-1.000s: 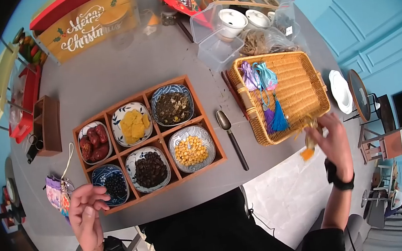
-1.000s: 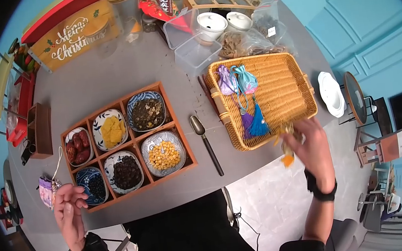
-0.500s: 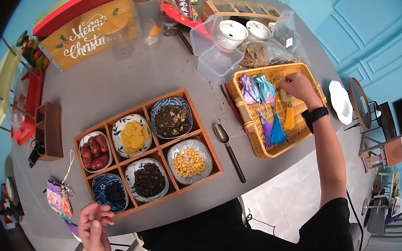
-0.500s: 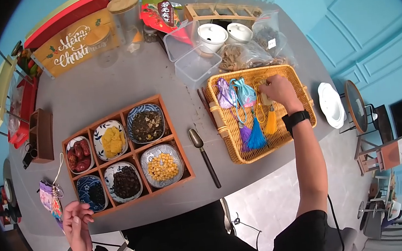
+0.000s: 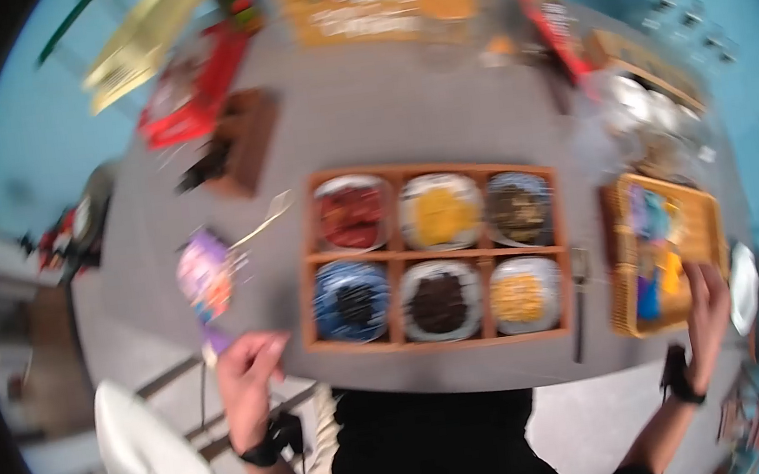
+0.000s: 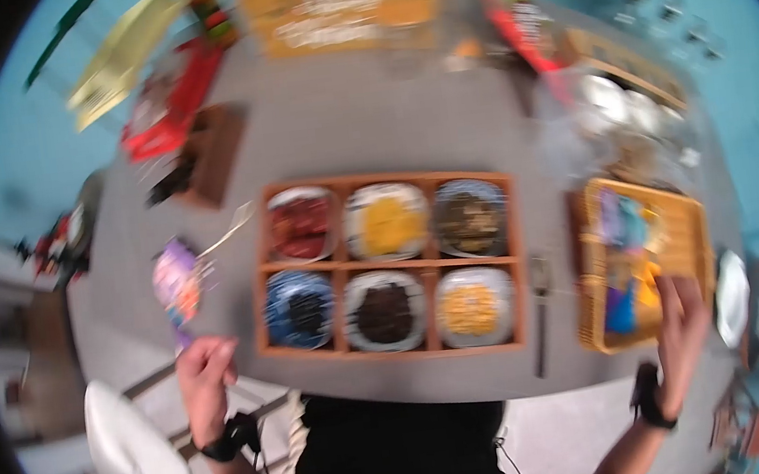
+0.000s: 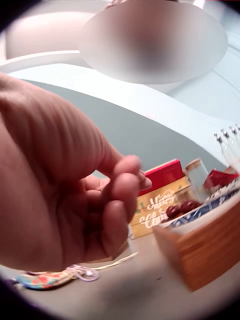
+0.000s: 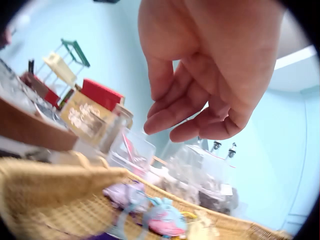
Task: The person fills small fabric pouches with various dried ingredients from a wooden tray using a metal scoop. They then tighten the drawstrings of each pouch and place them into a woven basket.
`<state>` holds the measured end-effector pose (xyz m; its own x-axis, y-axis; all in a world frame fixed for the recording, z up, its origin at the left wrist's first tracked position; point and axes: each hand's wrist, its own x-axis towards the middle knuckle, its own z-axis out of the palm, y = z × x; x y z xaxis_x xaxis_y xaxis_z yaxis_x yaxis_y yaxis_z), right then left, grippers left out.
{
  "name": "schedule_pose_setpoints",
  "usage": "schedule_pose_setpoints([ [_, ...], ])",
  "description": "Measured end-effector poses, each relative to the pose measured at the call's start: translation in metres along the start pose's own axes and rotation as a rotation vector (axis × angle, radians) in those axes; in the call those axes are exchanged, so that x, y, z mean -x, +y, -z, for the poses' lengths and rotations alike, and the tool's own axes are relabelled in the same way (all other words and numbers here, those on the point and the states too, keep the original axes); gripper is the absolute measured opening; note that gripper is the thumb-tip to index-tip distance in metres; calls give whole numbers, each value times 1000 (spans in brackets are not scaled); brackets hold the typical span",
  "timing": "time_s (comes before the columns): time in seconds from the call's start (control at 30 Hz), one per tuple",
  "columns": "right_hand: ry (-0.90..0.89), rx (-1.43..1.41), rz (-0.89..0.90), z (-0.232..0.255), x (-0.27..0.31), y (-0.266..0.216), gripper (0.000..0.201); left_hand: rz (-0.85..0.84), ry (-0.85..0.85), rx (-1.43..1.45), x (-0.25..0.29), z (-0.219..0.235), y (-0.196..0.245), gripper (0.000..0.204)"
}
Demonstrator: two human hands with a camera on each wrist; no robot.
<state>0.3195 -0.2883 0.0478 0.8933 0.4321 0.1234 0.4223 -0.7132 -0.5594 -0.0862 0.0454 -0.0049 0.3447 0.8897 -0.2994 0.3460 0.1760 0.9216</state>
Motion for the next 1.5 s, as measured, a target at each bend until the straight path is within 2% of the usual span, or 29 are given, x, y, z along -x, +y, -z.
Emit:
schedule_pose_setpoints([
  [0.03, -41, -60, 75, -10, 19, 8, 28, -37, 58, -32, -3, 9, -2, 14],
  [0.1, 31, -219, 14, -40, 53, -16, 22, -29, 224, -170, -16, 30, -4, 27],
  [0.13, -37, -253, -1, -47, 65, -13, 26, -104, 284, -201, -27, 41, -12, 29],
  [0.17, -95, -278, -24, -53, 72, -17, 33, -169, 339, -172, -36, 48, -17, 29],
  [0.2, -103, -278, -49, -58, 80, -19, 32, -168, 352, -249, -46, 60, -20, 20],
  [0.23, -115, -289, -40, -65, 85, -20, 32, -167, 369, -255, -56, 65, -22, 20],
  [0.3, -189, -472, -15, -77, 93, -22, 30, -579, 549, -823, -75, 68, -22, 21],
  [0.43, -208, -444, -1, -92, 106, -56, 27, -650, 501, -944, -99, 78, -16, 29],
  [0.5, -229, -445, -3, -94, 113, -65, 26, -422, 275, -1080, -103, 83, -16, 23],
  [0.63, -280, -428, 58, -102, 126, -90, 23, -467, 327, -1007, -110, 92, -33, 16],
  [0.7, -314, -493, 79, -105, 130, -105, 21, -625, 528, -797, -103, 96, -29, 9],
  [0.77, -311, -503, 78, -108, 133, -122, 18, -619, 524, -705, -77, 94, -14, 6],
  [0.83, -388, -513, 154, -110, 136, -150, 16, -624, 518, -616, -49, 91, 7, 4],
  [0.9, -444, -476, 348, -111, 135, -177, 15, -553, 333, -261, -23, 83, 23, 7],
  [0.93, -515, -480, 440, -112, 133, -185, 21, -569, 241, -265, -12, 80, 29, 8],
  [0.97, -586, -482, 531, -112, 129, -193, 29, -577, 238, -261, -4, 77, 31, 8],
  [1.03, -551, -534, 778, -127, 122, -216, 40, -554, 90, -157, 9, 69, 32, 7],
  [1.17, -537, -674, 751, -141, 127, -248, 49, -521, -77, -79, 28, 46, 35, 5],
  [1.3, -537, -704, 702, -152, 135, -238, 55, -574, -209, -148, 35, 28, 27, 5],
  [1.47, -483, -660, 649, -158, 141, -212, 38, -582, -254, -109, 44, 3, 15, 4],
  [1.5, -511, -702, 590, -161, 141, -207, 32, -582, -287, -34, 44, -1, 13, 3],
])
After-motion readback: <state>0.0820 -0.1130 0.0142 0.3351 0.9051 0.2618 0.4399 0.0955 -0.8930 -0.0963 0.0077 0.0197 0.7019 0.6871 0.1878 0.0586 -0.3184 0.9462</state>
